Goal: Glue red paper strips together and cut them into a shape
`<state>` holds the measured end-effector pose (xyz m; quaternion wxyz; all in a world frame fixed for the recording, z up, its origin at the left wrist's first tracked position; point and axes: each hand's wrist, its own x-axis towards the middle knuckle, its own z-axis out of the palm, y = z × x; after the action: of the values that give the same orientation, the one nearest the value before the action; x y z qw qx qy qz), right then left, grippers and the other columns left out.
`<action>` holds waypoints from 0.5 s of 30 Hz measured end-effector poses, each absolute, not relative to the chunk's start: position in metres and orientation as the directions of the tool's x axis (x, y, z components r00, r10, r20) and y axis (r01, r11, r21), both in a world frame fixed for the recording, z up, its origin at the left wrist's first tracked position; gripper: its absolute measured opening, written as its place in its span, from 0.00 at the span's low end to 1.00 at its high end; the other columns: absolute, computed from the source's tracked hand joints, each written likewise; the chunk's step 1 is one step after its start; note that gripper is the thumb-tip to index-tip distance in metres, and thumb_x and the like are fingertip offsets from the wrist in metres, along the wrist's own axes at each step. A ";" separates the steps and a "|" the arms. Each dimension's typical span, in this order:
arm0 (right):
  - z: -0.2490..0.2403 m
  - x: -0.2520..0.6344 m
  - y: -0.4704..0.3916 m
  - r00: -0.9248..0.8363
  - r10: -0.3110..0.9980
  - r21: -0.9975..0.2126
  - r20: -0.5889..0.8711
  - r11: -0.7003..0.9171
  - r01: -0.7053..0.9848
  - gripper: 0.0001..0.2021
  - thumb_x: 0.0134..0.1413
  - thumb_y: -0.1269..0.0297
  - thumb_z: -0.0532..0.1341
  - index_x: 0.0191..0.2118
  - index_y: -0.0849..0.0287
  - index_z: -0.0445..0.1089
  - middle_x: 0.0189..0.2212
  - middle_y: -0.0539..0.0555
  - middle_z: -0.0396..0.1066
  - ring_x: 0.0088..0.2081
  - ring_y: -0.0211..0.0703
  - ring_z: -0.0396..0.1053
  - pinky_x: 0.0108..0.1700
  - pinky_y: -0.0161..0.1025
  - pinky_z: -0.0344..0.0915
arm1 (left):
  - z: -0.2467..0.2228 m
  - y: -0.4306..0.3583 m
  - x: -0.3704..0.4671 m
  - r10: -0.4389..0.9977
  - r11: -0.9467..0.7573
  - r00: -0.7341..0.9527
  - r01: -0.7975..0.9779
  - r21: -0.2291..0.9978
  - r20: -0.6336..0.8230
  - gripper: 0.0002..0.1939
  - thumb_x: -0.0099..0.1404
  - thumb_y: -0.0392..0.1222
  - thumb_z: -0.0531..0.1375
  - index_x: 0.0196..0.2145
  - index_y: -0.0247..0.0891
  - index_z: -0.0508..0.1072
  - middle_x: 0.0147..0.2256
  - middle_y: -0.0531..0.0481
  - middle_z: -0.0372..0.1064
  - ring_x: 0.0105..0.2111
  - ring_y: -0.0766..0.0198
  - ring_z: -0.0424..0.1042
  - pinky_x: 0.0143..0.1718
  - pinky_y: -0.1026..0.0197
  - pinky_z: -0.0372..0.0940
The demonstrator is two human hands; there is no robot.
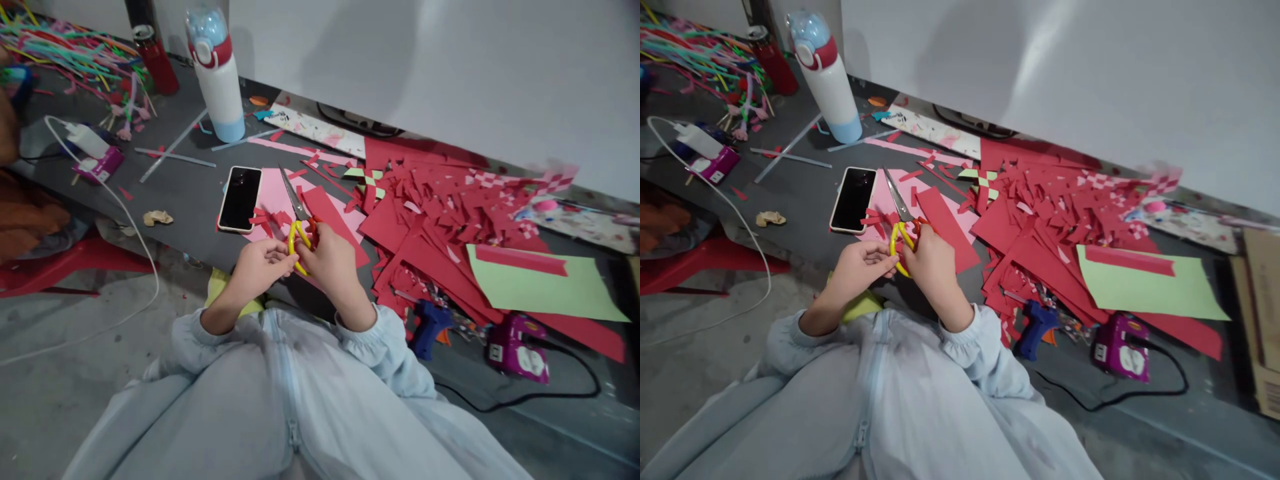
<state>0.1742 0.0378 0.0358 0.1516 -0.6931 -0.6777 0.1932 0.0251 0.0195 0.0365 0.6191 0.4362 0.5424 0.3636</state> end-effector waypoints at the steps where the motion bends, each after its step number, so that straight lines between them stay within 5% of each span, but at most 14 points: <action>1: 0.038 0.172 0.038 -0.002 0.997 -0.462 -0.079 -0.035 0.886 0.14 0.58 0.58 0.59 0.46 0.62 0.70 0.35 0.62 0.78 0.35 0.56 0.76 0.32 0.42 0.61 | 0.035 0.019 0.023 0.932 0.342 0.124 0.019 0.940 -0.341 0.12 0.50 0.45 0.71 0.27 0.38 0.73 0.21 0.54 0.72 0.23 0.67 0.73 0.28 0.64 0.70; 7: 0.047 0.161 0.038 -0.062 0.997 -0.574 -0.034 0.032 0.818 0.21 0.58 0.50 0.62 0.50 0.61 0.71 0.37 0.61 0.80 0.38 0.56 0.78 0.34 0.43 0.66 | 0.035 0.025 0.002 0.950 0.312 -0.022 -0.008 0.950 -0.312 0.14 0.47 0.46 0.72 0.28 0.37 0.75 0.23 0.54 0.73 0.24 0.68 0.74 0.29 0.66 0.71; 11: 0.047 0.164 0.037 -0.076 0.986 -0.651 0.151 0.157 0.743 0.19 0.68 0.54 0.50 0.49 0.59 0.73 0.41 0.61 0.80 0.40 0.53 0.78 0.36 0.43 0.66 | 0.040 0.046 -0.034 0.914 0.331 -0.232 -0.054 0.942 -0.334 0.14 0.44 0.43 0.73 0.27 0.36 0.75 0.22 0.54 0.73 0.21 0.71 0.72 0.25 0.70 0.68; 15: 0.044 0.168 0.038 -0.112 0.980 -0.624 0.163 0.190 0.758 0.21 0.69 0.57 0.46 0.41 0.59 0.75 0.33 0.59 0.80 0.34 0.50 0.77 0.34 0.41 0.63 | 0.045 0.082 -0.084 0.848 0.320 -0.429 -0.056 0.946 -0.312 0.06 0.51 0.34 0.68 0.23 0.33 0.73 0.18 0.55 0.70 0.18 0.75 0.69 0.24 0.74 0.65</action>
<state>0.1682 0.0375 0.0440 0.2803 -0.6044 -0.7188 0.1985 -0.0840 0.0820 0.0446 0.4476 0.2919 0.6780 0.5048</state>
